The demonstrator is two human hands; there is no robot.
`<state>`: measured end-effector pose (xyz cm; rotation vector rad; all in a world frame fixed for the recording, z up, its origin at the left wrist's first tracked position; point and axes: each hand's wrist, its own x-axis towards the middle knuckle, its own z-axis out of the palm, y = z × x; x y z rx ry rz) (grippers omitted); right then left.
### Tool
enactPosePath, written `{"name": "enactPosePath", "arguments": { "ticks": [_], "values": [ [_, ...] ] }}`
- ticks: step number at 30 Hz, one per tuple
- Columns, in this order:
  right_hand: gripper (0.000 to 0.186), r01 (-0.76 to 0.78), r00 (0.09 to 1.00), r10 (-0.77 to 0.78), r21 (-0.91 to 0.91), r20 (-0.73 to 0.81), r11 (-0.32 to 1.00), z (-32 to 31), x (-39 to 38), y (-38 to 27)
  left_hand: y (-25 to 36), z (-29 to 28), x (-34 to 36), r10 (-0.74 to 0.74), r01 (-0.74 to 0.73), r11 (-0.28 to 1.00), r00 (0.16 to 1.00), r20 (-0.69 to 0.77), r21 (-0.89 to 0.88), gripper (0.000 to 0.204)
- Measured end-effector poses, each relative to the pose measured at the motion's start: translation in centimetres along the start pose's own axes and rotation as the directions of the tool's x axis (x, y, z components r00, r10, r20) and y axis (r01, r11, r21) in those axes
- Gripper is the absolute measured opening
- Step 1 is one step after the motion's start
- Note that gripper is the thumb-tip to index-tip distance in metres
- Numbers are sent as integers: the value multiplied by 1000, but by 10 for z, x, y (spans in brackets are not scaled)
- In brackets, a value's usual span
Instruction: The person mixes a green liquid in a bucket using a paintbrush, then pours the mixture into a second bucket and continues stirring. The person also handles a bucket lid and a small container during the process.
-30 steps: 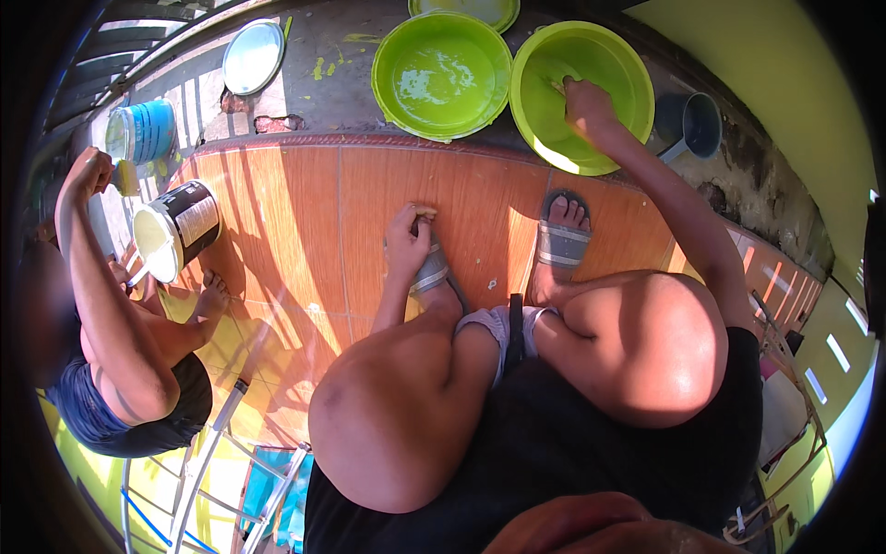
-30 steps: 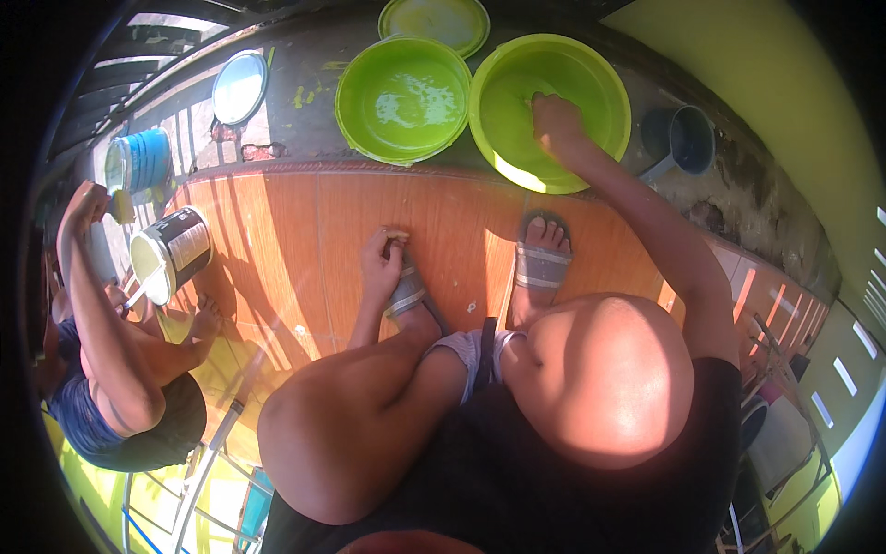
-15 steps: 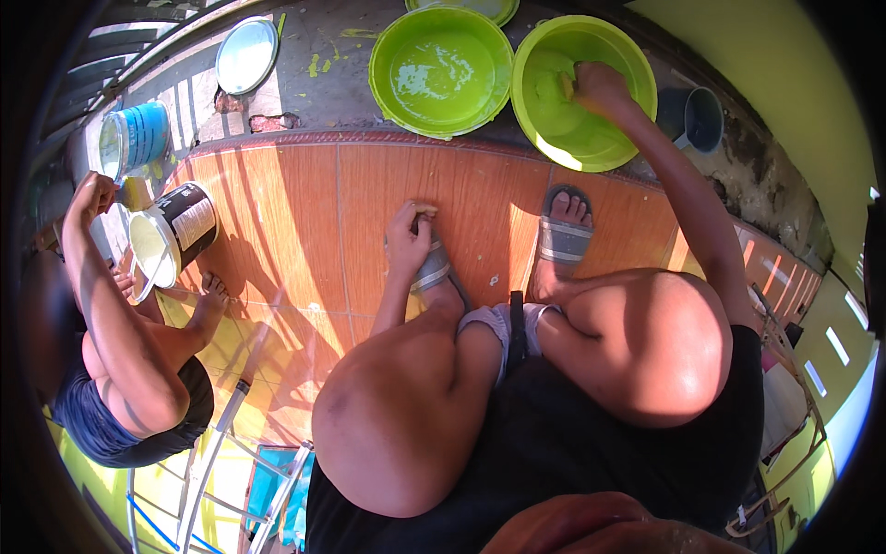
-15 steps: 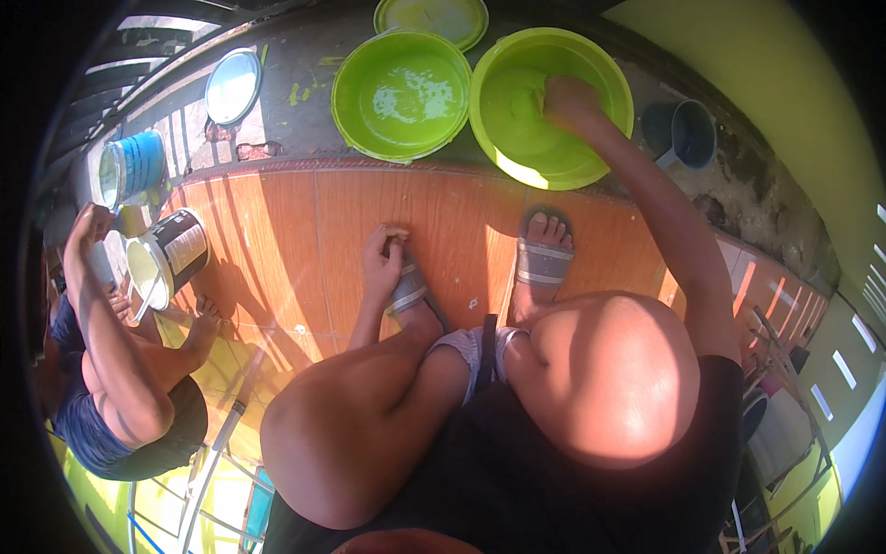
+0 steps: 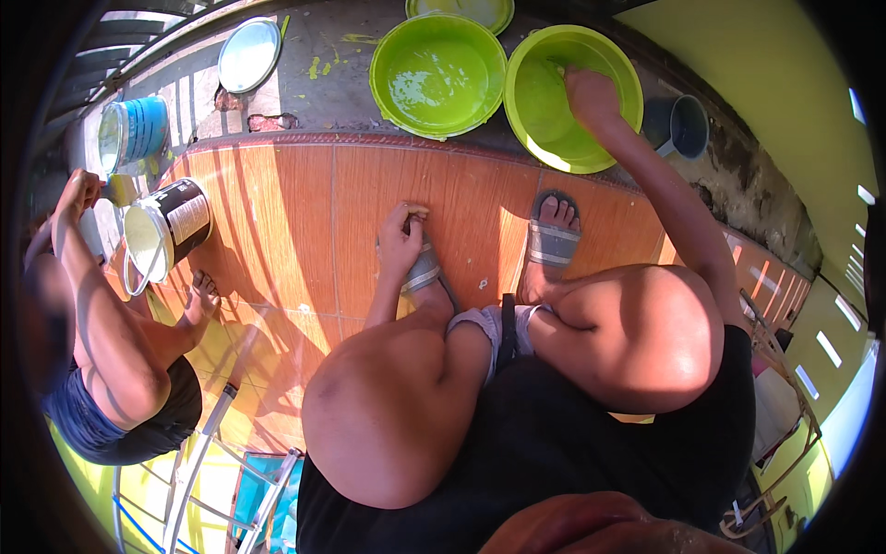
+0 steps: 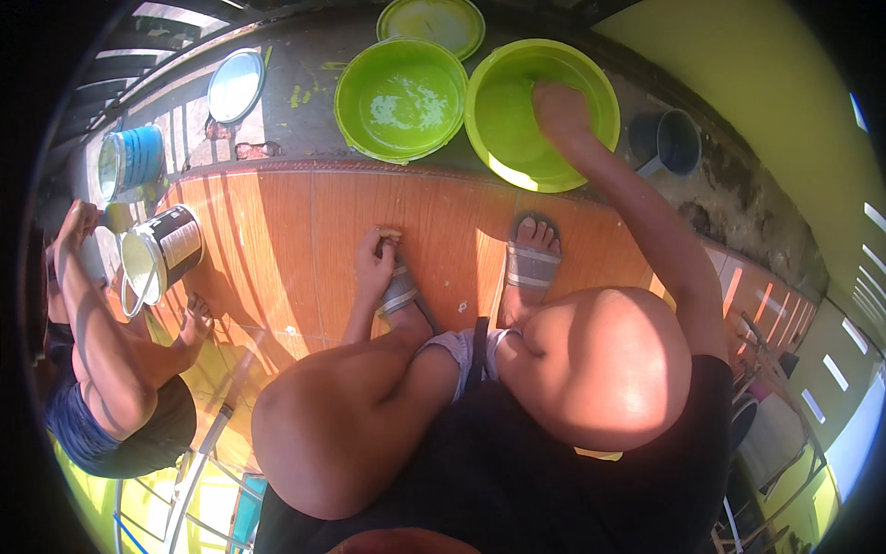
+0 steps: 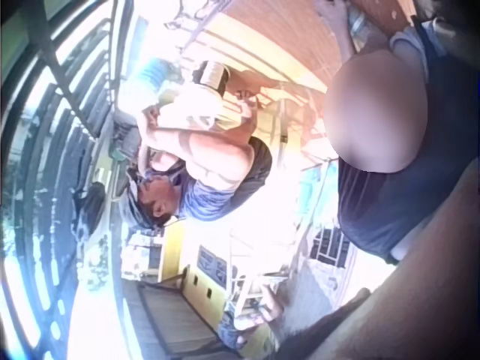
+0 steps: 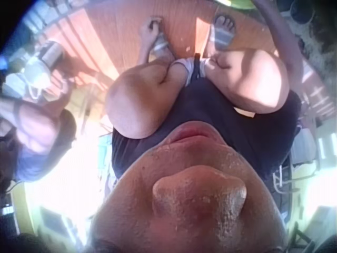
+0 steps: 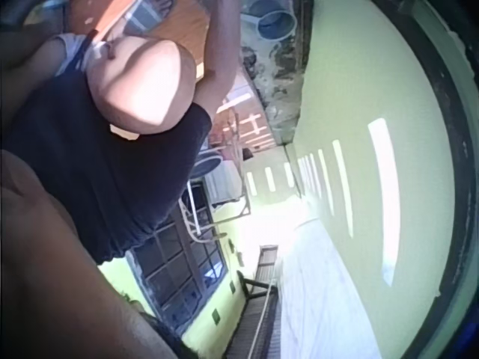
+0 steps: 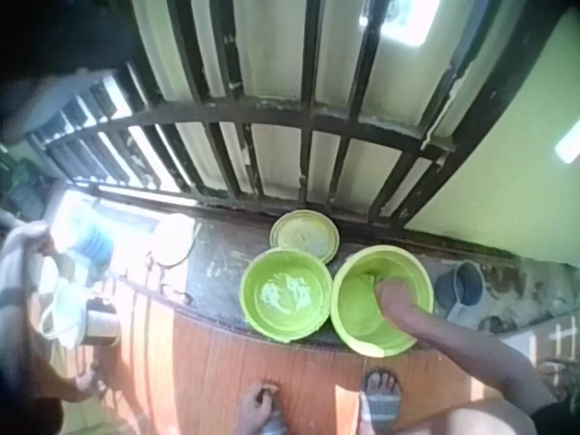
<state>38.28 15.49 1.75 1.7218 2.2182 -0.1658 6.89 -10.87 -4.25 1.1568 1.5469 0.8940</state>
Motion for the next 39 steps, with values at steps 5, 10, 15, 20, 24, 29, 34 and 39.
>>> {"name": "enactPosePath", "arguments": {
  "ticks": [5, 10, 15, 20, 24, 29, 34, 39],
  "values": [
    [20, 79, 966, -73, -15, 248, 997, 8, -1, 4, 5, -2, 0, 9, -9, 1000, 1000, -4, 30, 17],
    [24, -46, 977, 35, 44, 209, 998, -4, 7, 14, 3, -2, 2, 20, -20, 1000, 1000, 8, 17, 16],
    [27, -38, 930, 16, 53, 368, 998, -9, 8, 7, 2, -2, 3, 7, -8, 1000, 1000, 17, 26, 16],
    [28, 26, 919, -37, 33, 392, 999, -6, 3, 3, 5, -4, 2, 14, -14, 999, 1000, 4, 47, 15],
    [27, -54, 946, 14, 116, 325, 992, -5, 3, 6, 4, -3, 3, 34, -33, 998, 999, -8, 45, 15],
    [26, 74, 907, -145, 189, 394, 979, 2, 4, 10, 1, -2, 1, 14, -13, 999, 1000, -24, 35, 16],
    [26, -50, 968, 2, 185, 250, 981, -5, 1, 20, -3, -1, 1, 20, -20, 1000, 1000, -21, -3, 18],
    [25, -130, 969, 52, 321, 241, 938, -62, -36, 27, -5, -1, 1, 0, 0, 1000, 1000, -12, -5, 18]
  ]
}}
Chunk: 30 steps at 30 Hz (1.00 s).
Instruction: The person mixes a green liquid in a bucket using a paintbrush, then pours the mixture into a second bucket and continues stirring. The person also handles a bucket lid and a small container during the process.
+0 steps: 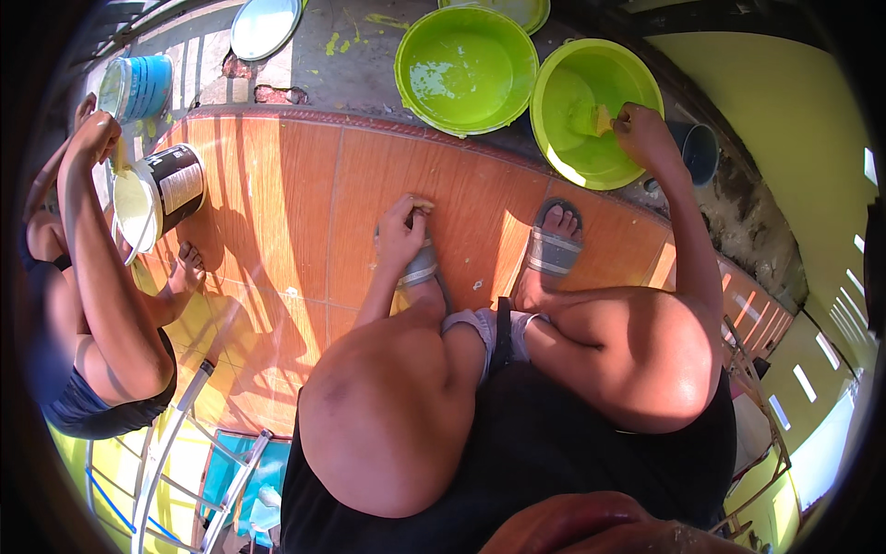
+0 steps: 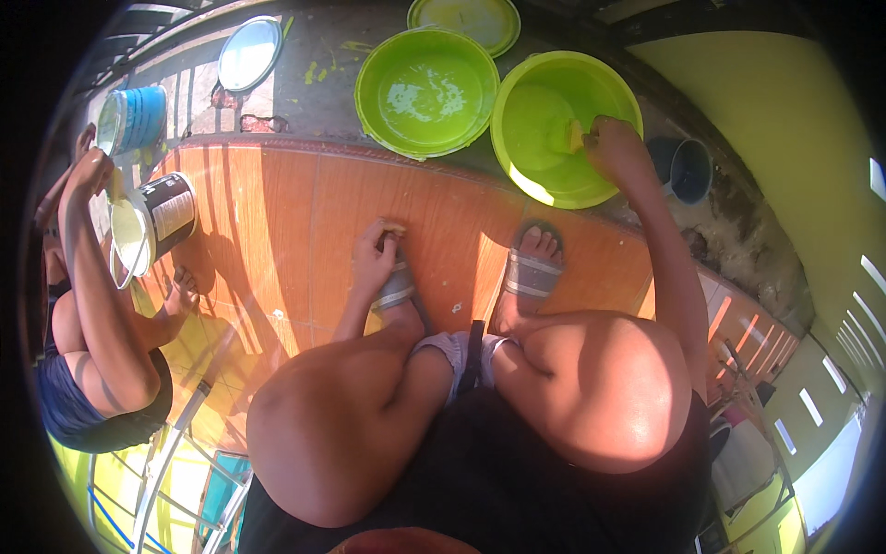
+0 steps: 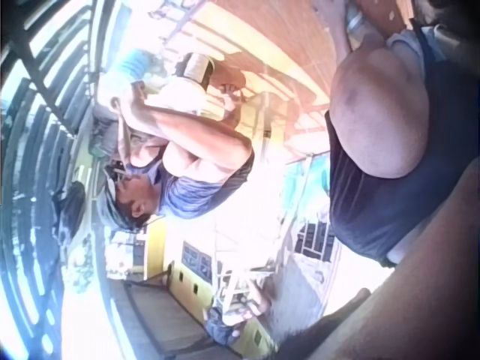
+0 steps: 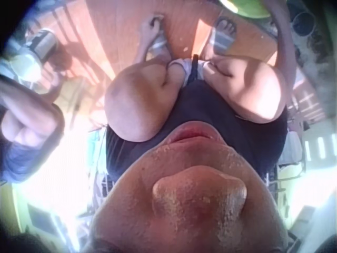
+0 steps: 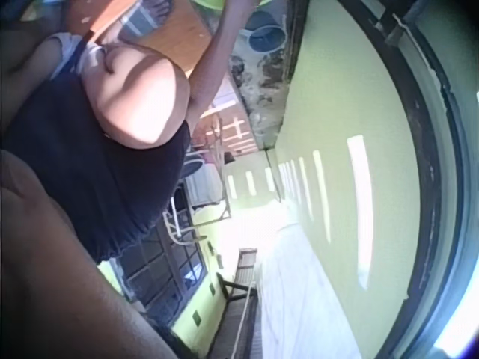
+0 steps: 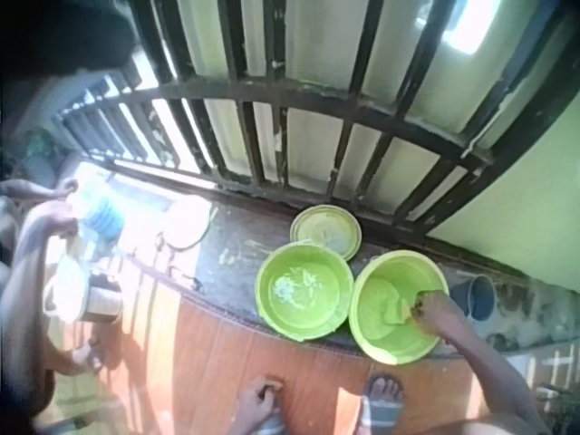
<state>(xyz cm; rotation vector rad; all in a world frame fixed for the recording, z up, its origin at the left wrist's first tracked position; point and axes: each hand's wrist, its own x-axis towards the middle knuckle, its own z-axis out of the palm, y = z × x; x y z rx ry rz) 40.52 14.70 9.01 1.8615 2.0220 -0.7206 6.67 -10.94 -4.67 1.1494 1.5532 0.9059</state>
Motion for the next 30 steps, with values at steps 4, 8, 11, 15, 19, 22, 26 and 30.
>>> {"name": "enactPosePath", "arguments": {
  "ticks": [4, 8, 11, 15, 19, 22, 26, 30],
  "values": [
    [25, 82, 968, -49, 128, -244, 988, -37, -48, -14, 1, -1, 1, 28, -28, 1000, 1000, -6, -14, 18],
    [29, 99, 961, -78, 67, -266, 993, -28, -57, -21, 3, 1, 2, 51, -51, 999, 999, -3, 15, 17],
    [31, 88, 970, -82, 16, -231, 996, -3, -45, -17, 4, -3, 1, 34, -34, 999, 999, 13, 29, 16],
    [33, 96, 988, -98, -22, -122, 995, 16, -30, -9, 3, 1, 1, -3, 3, 1000, 1000, 4, -9, 16],
    [25, 122, 987, -110, 100, -121, 987, 9, -35, -5, 4, 0, 4, 35, -36, 997, 999, 17, 61, 17],
    [24, 57, 995, -31, 279, -98, 959, -4, -55, 4, 7, 0, 2, 6, -6, 999, 1000, 6, 36, 17],
    [24, 30, 998, -1, 479, -60, 877, -30, -81, 22, 9, -1, 2, 8, -8, 998, 1000, 0, 58, 17],
    [23, -103, 994, 100, 622, 40, 776, -71, -97, 19, 7, -1, 0, -50, 50, 997, 999, 1, 57, 18]
  ]
}}
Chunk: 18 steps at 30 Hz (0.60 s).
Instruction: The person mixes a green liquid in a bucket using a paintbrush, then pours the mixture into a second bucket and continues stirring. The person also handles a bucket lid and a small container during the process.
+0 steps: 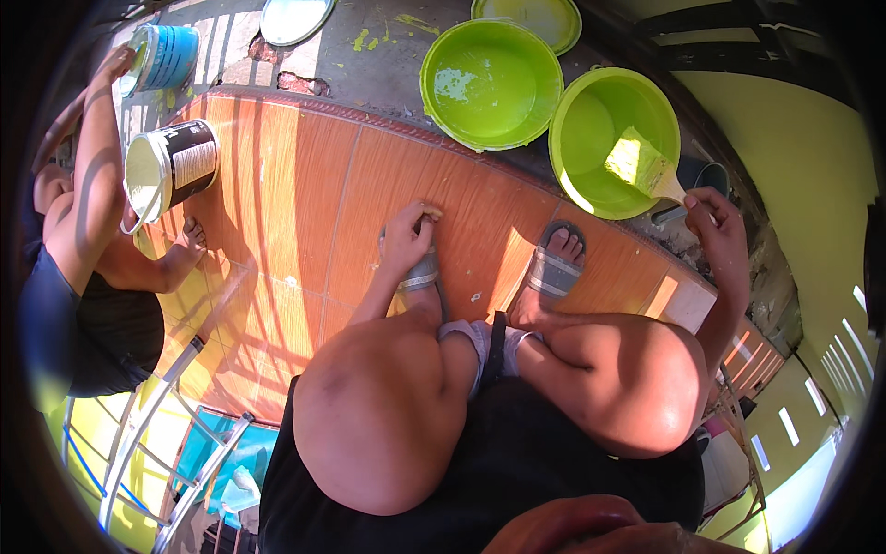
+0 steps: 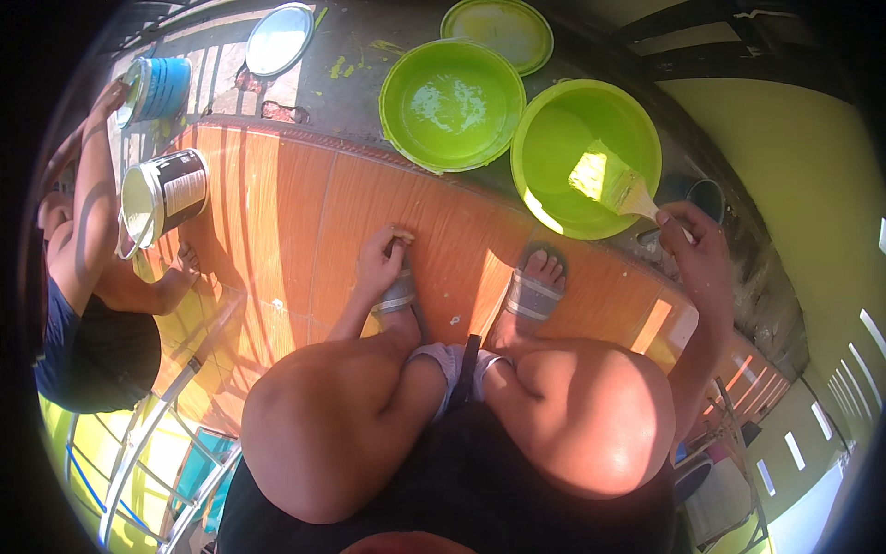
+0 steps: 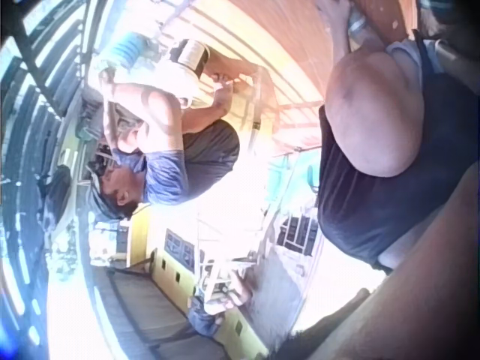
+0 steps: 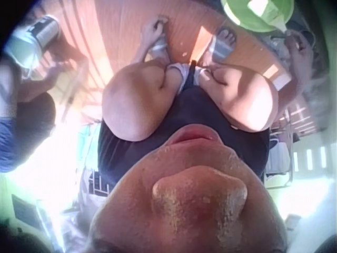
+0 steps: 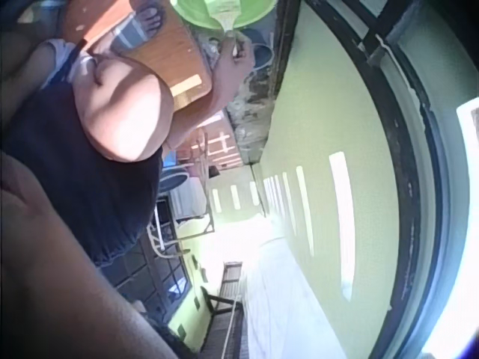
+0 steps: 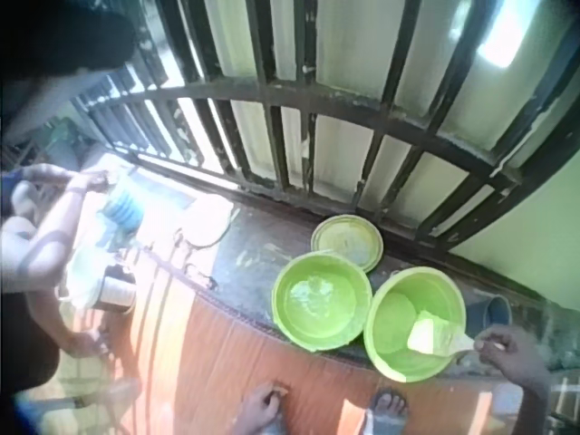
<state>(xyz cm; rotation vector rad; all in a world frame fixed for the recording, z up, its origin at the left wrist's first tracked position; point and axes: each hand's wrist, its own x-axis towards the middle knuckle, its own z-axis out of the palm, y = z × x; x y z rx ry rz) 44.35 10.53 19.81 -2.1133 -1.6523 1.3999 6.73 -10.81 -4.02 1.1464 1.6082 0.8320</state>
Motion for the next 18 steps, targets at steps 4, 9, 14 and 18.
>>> {"name": "enactPosePath", "arguments": {
  "ticks": [4, 9, 14, 18],
  "values": [
    [21, -85, 996, 86, -66, 16, 994, -4, 2, -51, -2, -4, -2, 1, -1, 1000, 1000, -11, -11, 18],
    [29, 387, 915, -346, -211, 205, 898, 66, 57, -103, -1, -6, 2, 54, -54, 998, 999, 2, -14, 19],
    [23, 591, 748, -604, -689, 274, 419, 160, 124, -117, -3, -7, 2, 99, -100, 994, 994, -41, -36, 16],
    [24, 646, 733, -524, -688, 435, 332, 202, 159, -114, -5, -7, 2, 114, -116, 992, 992, -54, -52, 16]
  ]
}}
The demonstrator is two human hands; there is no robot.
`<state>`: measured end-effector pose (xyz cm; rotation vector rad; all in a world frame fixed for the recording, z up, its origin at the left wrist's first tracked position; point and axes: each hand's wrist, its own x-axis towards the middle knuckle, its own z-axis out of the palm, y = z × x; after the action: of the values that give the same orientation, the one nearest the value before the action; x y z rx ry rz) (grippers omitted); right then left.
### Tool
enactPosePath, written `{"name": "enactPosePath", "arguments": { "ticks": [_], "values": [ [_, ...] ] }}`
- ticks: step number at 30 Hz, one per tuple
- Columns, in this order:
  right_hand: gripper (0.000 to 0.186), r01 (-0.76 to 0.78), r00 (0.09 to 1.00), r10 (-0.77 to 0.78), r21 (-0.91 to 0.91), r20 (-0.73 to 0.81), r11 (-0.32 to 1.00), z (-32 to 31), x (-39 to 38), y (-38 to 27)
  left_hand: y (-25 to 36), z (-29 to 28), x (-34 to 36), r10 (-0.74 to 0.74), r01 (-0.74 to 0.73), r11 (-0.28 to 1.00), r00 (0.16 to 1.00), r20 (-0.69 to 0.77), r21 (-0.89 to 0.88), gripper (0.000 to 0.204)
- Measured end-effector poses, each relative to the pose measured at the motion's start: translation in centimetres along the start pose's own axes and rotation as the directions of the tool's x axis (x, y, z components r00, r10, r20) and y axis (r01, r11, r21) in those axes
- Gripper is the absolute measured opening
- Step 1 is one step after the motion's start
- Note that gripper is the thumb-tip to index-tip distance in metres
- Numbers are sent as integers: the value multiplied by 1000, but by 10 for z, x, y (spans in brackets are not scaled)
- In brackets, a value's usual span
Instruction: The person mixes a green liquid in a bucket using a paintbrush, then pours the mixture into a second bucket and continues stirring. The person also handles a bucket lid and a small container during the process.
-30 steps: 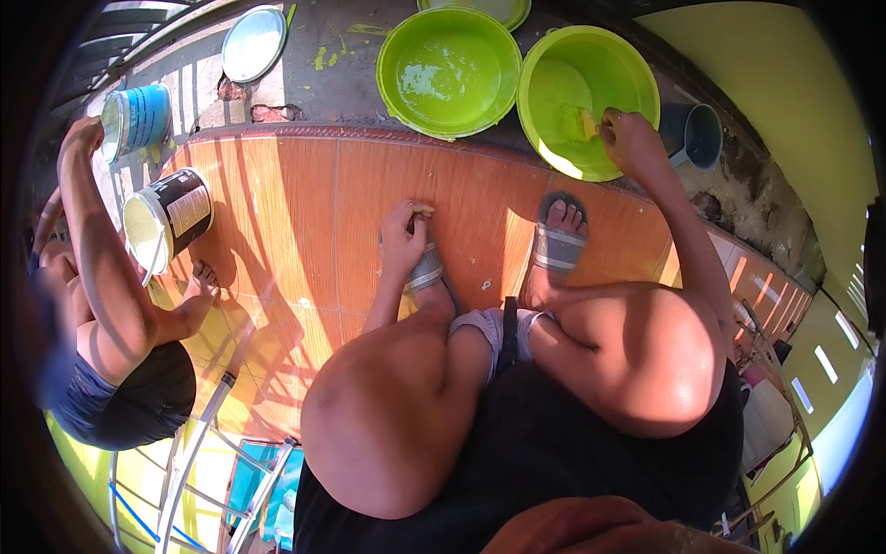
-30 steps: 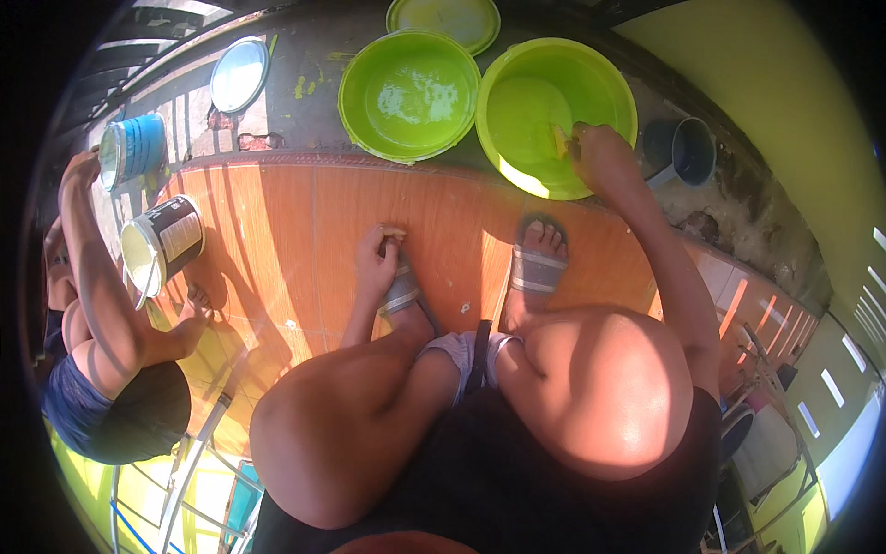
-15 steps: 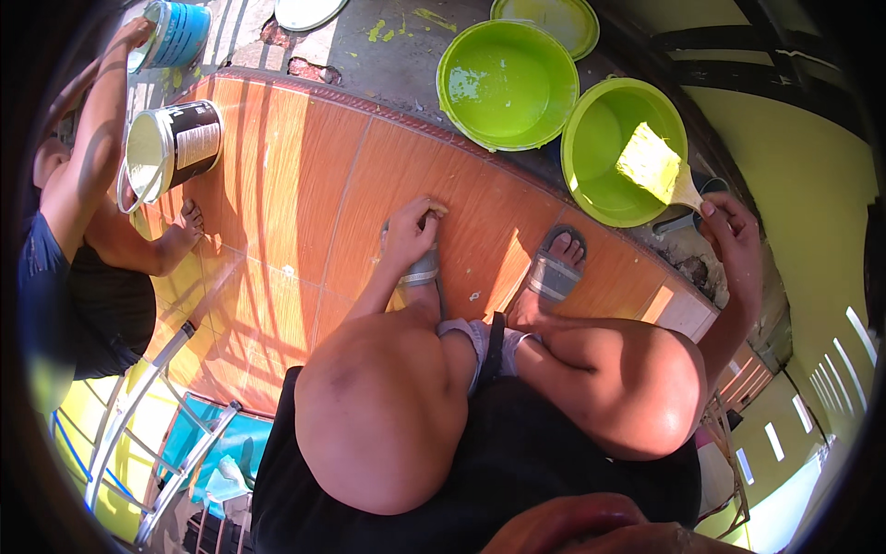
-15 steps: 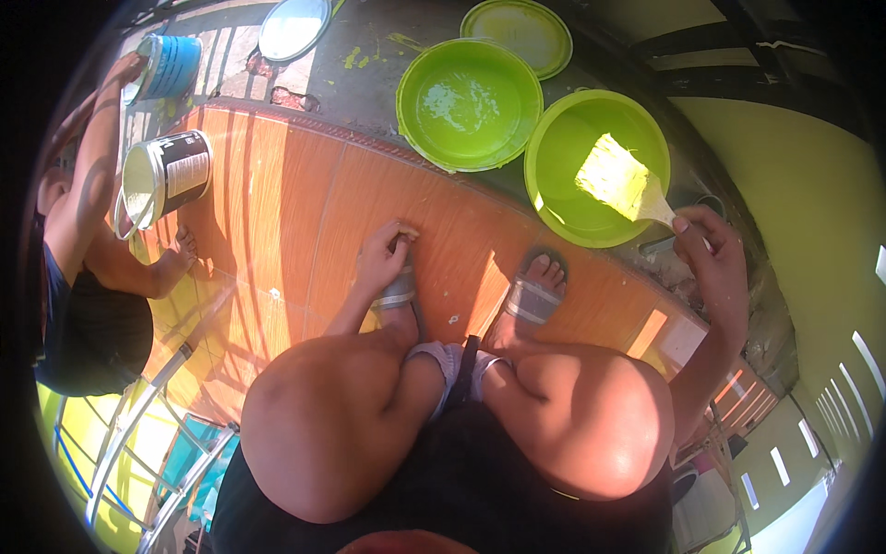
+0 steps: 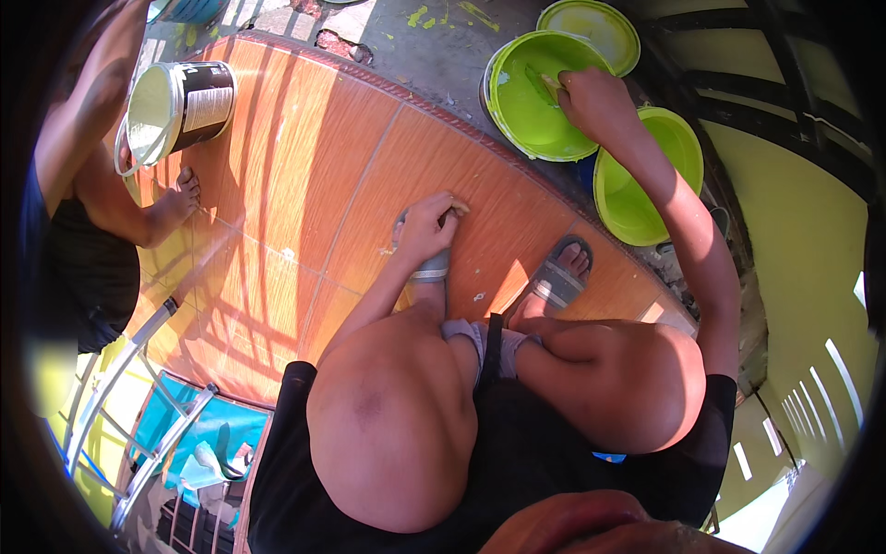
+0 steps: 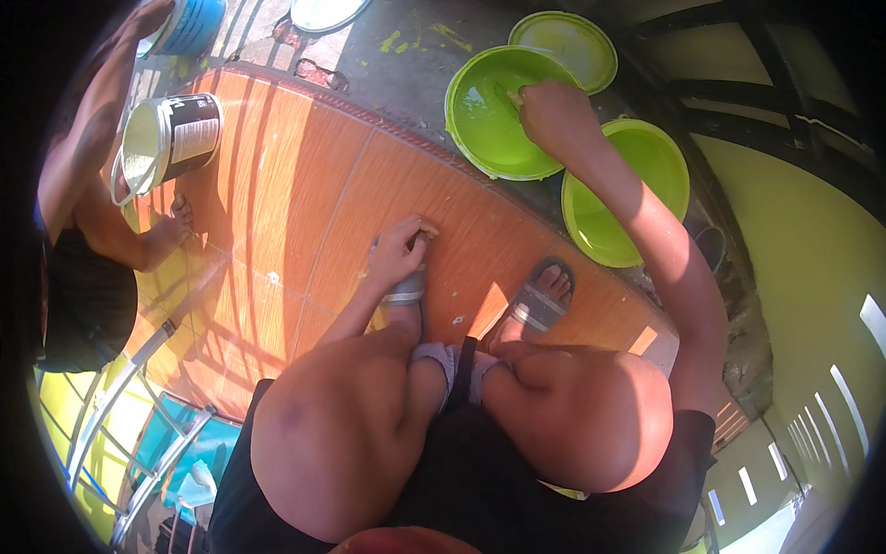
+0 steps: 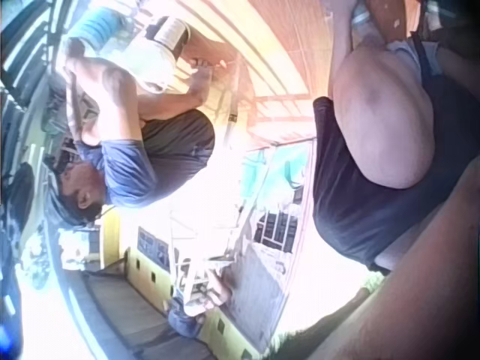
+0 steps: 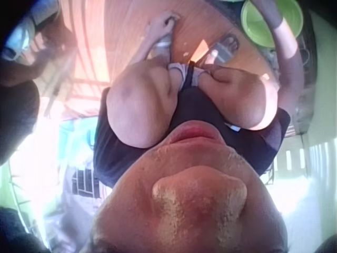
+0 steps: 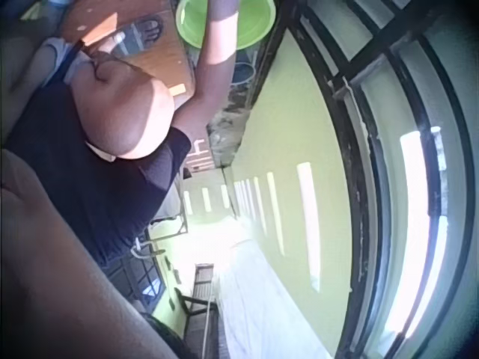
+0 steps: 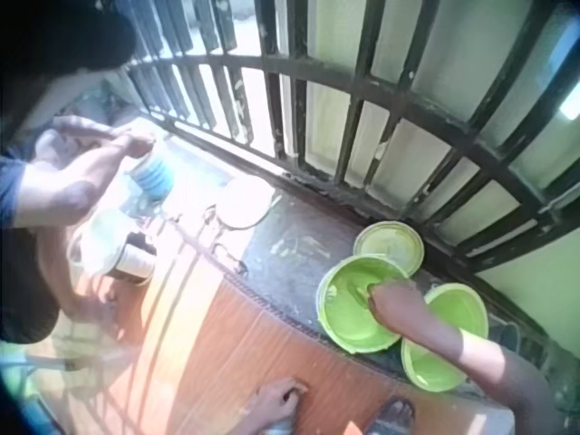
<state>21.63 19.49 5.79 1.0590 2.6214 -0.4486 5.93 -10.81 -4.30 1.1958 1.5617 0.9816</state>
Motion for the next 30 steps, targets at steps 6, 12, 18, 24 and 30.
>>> {"name": "enactPosePath", "arguments": {
  "ticks": [6, 12, 18, 24, 30],
  "values": [
    [30, 50, 983, -105, 330, 151, 943, -1, 6, 16, -1, -5, 0, 8, -8, 1000, 999, 33, 3, 17],
    [32, -219, 967, 99, 570, 234, 792, -39, -46, 30, -4, -3, 1, 49, -49, 999, 999, 10, 4, 15],
    [37, -318, 947, 249, 677, 201, 663, -65, -92, 38, 0, -2, 1, 7, -7, 1000, 1000, 21, 7, 16],
    [29, -233, 949, 302, 854, 94, 465, -43, -119, 48, 5, -1, 1, -46, 46, 999, 998, 36, 14, 17],
    [29, -86, 952, 305, 939, -22, 334, -36, -140, 46, 7, 2, 0, -91, 88, 995, 995, 47, 50, 17]
  ]
}}
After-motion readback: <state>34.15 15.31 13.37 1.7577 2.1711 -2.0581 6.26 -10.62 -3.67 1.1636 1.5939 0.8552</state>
